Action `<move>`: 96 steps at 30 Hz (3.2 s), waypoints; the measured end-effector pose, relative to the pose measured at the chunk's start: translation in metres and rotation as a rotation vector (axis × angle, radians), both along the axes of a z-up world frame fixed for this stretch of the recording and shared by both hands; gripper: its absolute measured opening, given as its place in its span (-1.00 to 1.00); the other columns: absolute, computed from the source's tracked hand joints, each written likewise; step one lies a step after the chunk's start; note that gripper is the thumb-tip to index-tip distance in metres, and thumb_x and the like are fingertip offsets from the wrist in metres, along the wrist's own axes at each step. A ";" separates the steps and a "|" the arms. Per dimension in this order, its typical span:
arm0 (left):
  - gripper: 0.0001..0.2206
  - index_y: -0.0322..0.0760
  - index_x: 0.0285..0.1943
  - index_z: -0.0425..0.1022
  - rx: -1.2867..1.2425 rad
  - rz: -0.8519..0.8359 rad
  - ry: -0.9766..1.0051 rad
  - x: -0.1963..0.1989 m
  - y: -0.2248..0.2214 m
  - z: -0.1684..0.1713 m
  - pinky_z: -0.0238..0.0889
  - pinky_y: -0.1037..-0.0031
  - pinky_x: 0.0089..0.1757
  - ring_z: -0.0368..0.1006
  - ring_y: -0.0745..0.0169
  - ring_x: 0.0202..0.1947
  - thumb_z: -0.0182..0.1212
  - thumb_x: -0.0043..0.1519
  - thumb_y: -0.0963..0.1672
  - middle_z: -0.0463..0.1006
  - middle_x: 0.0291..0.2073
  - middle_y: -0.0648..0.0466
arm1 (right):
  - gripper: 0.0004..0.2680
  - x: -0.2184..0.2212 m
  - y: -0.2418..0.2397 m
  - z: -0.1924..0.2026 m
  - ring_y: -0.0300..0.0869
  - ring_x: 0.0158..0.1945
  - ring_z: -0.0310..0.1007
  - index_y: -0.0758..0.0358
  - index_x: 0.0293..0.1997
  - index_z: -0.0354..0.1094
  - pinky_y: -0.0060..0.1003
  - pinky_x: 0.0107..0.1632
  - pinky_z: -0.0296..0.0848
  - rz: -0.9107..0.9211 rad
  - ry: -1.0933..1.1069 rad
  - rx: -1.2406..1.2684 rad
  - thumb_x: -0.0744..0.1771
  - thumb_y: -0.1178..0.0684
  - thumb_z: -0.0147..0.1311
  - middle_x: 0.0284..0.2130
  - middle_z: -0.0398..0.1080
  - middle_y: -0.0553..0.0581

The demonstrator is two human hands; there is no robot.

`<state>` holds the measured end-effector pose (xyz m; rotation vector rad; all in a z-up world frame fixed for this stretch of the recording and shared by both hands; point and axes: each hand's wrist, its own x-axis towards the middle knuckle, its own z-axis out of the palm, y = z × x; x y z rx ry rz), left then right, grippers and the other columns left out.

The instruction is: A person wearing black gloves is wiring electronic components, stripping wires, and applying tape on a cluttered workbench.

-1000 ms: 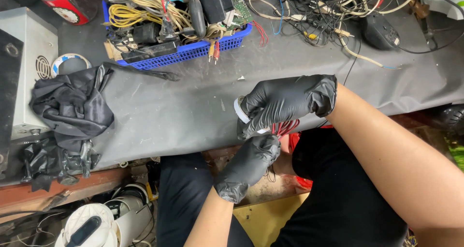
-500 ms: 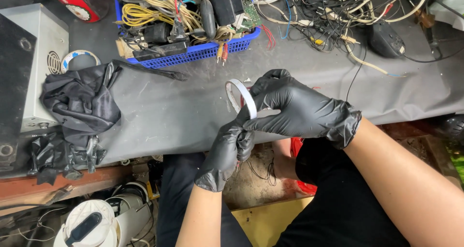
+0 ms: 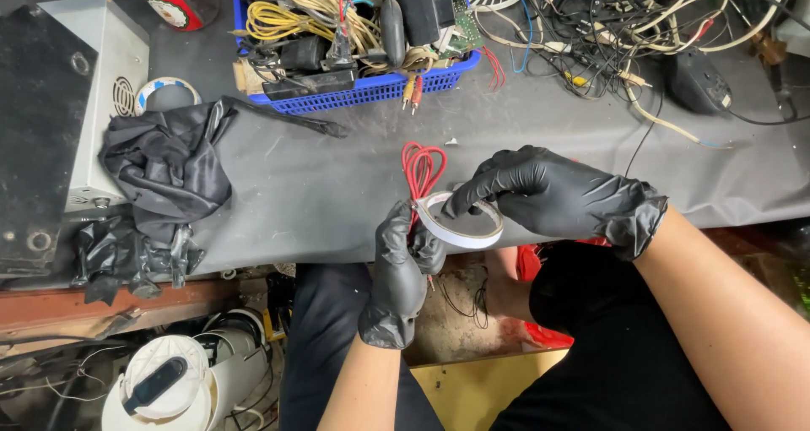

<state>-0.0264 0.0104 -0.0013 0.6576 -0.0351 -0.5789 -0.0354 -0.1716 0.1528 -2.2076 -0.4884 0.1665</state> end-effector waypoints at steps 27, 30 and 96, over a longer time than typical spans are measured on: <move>-0.72 -0.26 -0.55 0.42 0.638 0.145 -0.481 -0.025 -0.004 0.031 0.14 0.50 -0.56 0.23 0.34 -0.67 -0.05 0.23 -0.12 0.33 -0.72 0.12 | -0.79 0.010 0.002 0.014 -0.21 -0.11 0.49 0.19 -0.19 0.57 -0.22 -0.04 0.51 -0.034 0.445 0.136 0.31 -0.08 0.05 -0.19 0.59 0.07; -0.72 -0.27 -0.50 0.40 0.579 0.228 -0.494 -0.025 0.000 0.033 0.13 0.50 -0.52 0.21 0.37 -0.61 -0.11 0.25 -0.12 0.34 -0.66 0.13 | -0.79 0.004 0.004 0.013 -0.05 -0.05 0.55 0.12 -0.22 0.58 -0.19 0.02 0.48 0.065 0.312 0.088 0.18 -0.06 0.32 -0.15 0.53 0.14; -0.82 -0.28 -0.18 0.40 0.619 0.779 -0.448 -0.046 -0.011 0.050 0.13 0.60 -0.50 0.20 0.51 -0.56 0.00 0.33 -0.09 0.34 -0.50 0.20 | -0.69 -0.025 0.039 0.044 -0.19 -0.48 0.37 0.28 -0.63 0.32 -0.31 -0.35 0.35 0.097 -0.060 0.155 0.34 -0.07 -0.02 -0.59 0.36 0.07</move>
